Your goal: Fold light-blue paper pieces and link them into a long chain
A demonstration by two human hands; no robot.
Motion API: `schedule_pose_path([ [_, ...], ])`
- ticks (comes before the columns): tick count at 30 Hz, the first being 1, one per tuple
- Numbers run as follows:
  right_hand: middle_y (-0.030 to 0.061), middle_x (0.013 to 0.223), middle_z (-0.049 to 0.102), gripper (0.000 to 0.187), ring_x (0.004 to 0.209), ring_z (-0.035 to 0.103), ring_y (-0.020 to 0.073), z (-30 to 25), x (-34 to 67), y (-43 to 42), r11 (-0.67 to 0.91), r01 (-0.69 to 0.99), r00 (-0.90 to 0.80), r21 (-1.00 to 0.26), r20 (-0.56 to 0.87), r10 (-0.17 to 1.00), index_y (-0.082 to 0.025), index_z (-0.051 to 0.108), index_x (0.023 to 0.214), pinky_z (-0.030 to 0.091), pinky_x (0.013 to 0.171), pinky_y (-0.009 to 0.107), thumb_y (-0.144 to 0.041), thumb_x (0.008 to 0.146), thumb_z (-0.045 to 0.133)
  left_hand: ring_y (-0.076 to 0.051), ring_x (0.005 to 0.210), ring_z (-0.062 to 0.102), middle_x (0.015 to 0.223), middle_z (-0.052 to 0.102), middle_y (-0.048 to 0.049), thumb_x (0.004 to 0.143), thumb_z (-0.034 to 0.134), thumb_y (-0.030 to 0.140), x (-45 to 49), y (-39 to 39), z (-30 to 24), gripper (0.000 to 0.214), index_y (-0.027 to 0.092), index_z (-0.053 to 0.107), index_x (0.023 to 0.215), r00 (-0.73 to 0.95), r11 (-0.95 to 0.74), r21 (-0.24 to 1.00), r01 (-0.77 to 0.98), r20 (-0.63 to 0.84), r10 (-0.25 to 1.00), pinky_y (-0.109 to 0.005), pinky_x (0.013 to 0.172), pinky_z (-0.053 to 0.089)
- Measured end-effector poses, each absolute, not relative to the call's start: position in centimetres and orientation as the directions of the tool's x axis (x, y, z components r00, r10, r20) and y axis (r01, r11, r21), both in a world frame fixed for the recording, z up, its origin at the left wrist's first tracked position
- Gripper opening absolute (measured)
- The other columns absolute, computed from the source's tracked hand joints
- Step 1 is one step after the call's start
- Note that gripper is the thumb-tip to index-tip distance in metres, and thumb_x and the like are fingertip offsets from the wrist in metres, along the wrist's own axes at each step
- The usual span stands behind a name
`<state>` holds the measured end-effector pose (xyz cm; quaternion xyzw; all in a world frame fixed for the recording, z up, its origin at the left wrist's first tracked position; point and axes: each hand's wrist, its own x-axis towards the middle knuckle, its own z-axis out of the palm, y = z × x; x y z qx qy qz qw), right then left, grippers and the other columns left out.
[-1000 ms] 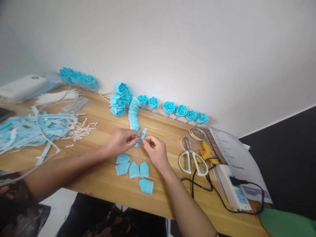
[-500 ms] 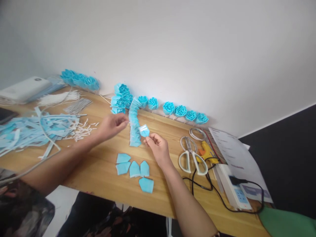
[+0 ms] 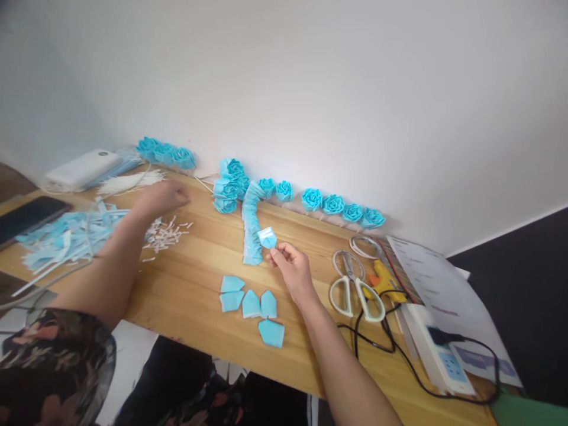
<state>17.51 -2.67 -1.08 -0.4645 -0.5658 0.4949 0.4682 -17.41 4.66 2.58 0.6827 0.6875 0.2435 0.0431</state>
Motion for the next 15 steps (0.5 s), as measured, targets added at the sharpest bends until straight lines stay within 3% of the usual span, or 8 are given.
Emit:
schedule_pose_path([
  [2, 0.0006, 0.067, 0.066, 0.021, 0.060, 0.055, 0.0121, -1.1, 17.5, -2.7, 0.071, 0.057, -0.128, -0.996, 0.063, 0.990, -0.018, 0.063, 0.072, 0.046, 0.064, 0.027, -0.038, 0.075, 0.068, -0.023, 0.089, 0.056, 0.093, 0.065, -0.0085, 0.072, 0.058, 0.030, -15.2, 4.6, 2.7, 0.021, 0.017, 0.065, 0.087, -0.076, -0.121, 0.405, 0.906, 0.438, 0.896, -0.031, 0.077, 0.041],
  [4, 0.0006, 0.068, 0.066, 0.020, 0.060, 0.055, 0.0119, -1.1, 17.6, -2.7, 0.067, 0.050, -0.139, -0.996, 0.060, 0.988, -0.019, 0.063, 0.073, 0.046, 0.064, 0.026, -0.038, 0.076, 0.067, -0.022, 0.089, 0.058, 0.098, 0.066, -0.0085, 0.078, 0.054, 0.037, -12.2, 4.1, 2.9, 0.028, 0.016, 0.066, 0.093, -0.082, -0.218, 0.544, 0.810, 0.474, 0.877, -0.031, 0.079, 0.043],
  [7, 0.0002, 0.068, 0.066, 0.020, 0.060, 0.055, 0.0114, -1.2, 17.6, -2.6, 0.083, 0.053, -0.158, -0.995, 0.074, 0.985, -0.019, 0.063, 0.073, 0.045, 0.064, 0.025, -0.037, 0.078, 0.066, -0.018, 0.079, 0.059, 0.091, 0.068, -0.0060, 0.082, 0.050, 0.048, -7.6, 2.8, 2.5, 0.039, 0.015, 0.066, 0.095, 0.104, -0.323, 0.808, 0.493, 0.314, 0.944, -0.027, 0.070, 0.045],
  [9, 0.0003, 0.069, 0.066, 0.019, 0.061, 0.055, 0.0112, -1.3, 17.7, -2.6, 0.096, 0.066, -0.173, -0.993, 0.083, 0.981, -0.019, 0.063, 0.074, 0.045, 0.065, 0.025, -0.037, 0.080, 0.065, -0.016, 0.075, 0.059, 0.089, 0.067, -0.0059, 0.082, 0.050, 0.053, -5.2, 1.8, 1.9, 0.044, 0.014, 0.064, 0.098, 0.250, -0.280, 0.907, 0.315, 0.205, 0.946, -0.026, 0.064, 0.045],
  [12, 0.0006, 0.071, 0.067, 0.019, 0.063, 0.056, 0.0116, -1.5, 17.8, -2.5, 0.108, 0.090, -0.194, -0.990, 0.089, 0.977, -0.019, 0.063, 0.075, 0.045, 0.066, 0.024, -0.037, 0.081, 0.064, -0.013, 0.067, 0.056, 0.085, 0.065, -0.0048, 0.081, 0.053, 0.052, -3.0, 0.5, 1.1, 0.045, 0.014, 0.061, 0.101, 0.383, -0.129, 0.975, 0.179, 0.051, 0.922, -0.024, 0.057, 0.044],
  [15, 0.0007, 0.072, 0.066, 0.019, 0.064, 0.056, 0.0123, -1.6, 17.8, -2.5, 0.112, 0.118, -0.213, -0.987, 0.085, 0.973, -0.019, 0.064, 0.077, 0.045, 0.066, 0.024, -0.037, 0.081, 0.063, -0.010, 0.058, 0.052, 0.073, 0.061, -0.0017, 0.078, 0.056, 0.049, -2.2, -0.3, 0.8, 0.038, 0.013, 0.059, 0.089, 0.442, -0.031, 0.991, 0.134, -0.032, 0.896, -0.021, 0.052, 0.041],
])
